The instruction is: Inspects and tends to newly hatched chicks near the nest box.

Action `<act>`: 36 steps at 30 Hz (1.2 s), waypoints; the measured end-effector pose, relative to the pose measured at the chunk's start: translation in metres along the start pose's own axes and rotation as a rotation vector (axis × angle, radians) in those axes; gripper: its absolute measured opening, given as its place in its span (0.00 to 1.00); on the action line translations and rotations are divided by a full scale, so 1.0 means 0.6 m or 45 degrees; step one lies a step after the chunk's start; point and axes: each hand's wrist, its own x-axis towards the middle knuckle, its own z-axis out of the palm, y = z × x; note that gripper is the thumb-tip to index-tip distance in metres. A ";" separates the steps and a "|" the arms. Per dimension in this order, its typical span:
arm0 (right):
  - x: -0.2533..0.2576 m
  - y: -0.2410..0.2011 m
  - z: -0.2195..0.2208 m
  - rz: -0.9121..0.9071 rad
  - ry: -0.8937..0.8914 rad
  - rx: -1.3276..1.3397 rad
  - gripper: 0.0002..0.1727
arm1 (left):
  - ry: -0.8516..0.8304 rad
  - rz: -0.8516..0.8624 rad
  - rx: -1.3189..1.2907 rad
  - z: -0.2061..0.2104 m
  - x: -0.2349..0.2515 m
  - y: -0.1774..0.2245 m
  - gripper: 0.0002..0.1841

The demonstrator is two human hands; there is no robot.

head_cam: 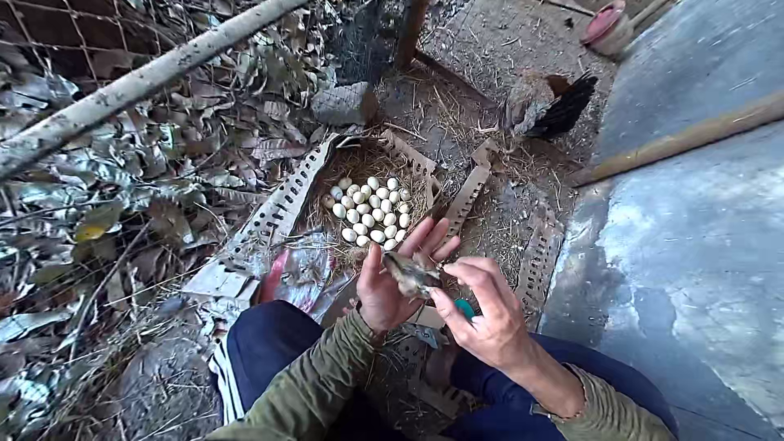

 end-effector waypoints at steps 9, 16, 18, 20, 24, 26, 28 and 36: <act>0.020 0.026 -0.008 0.568 -0.211 0.272 0.10 | 0.048 -0.102 0.032 -0.009 -0.003 -0.010 0.49; 0.038 0.045 -0.032 0.589 -0.224 0.378 0.08 | 0.185 -0.120 -0.188 -0.010 -0.001 0.000 0.49; 0.038 0.052 -0.031 0.467 -0.326 0.389 0.11 | 0.187 -0.133 -0.145 -0.009 -0.001 -0.001 0.48; 0.036 0.054 -0.026 0.308 -0.415 0.318 0.14 | 0.181 -0.158 -0.108 -0.010 -0.001 -0.005 0.47; 0.029 0.055 -0.012 0.141 -0.352 0.190 0.12 | 0.148 -0.209 -0.118 -0.012 -0.004 -0.009 0.48; 0.028 0.060 -0.010 0.129 -0.287 0.150 0.10 | 0.143 -0.233 -0.123 -0.010 -0.004 -0.008 0.50; 0.029 0.065 -0.014 0.144 -0.236 0.113 0.09 | 0.178 -0.236 -0.195 -0.009 -0.003 -0.009 0.50; 0.039 0.083 -0.058 0.253 -0.202 -0.018 0.10 | 0.355 -0.185 -0.243 -0.010 0.004 0.001 0.49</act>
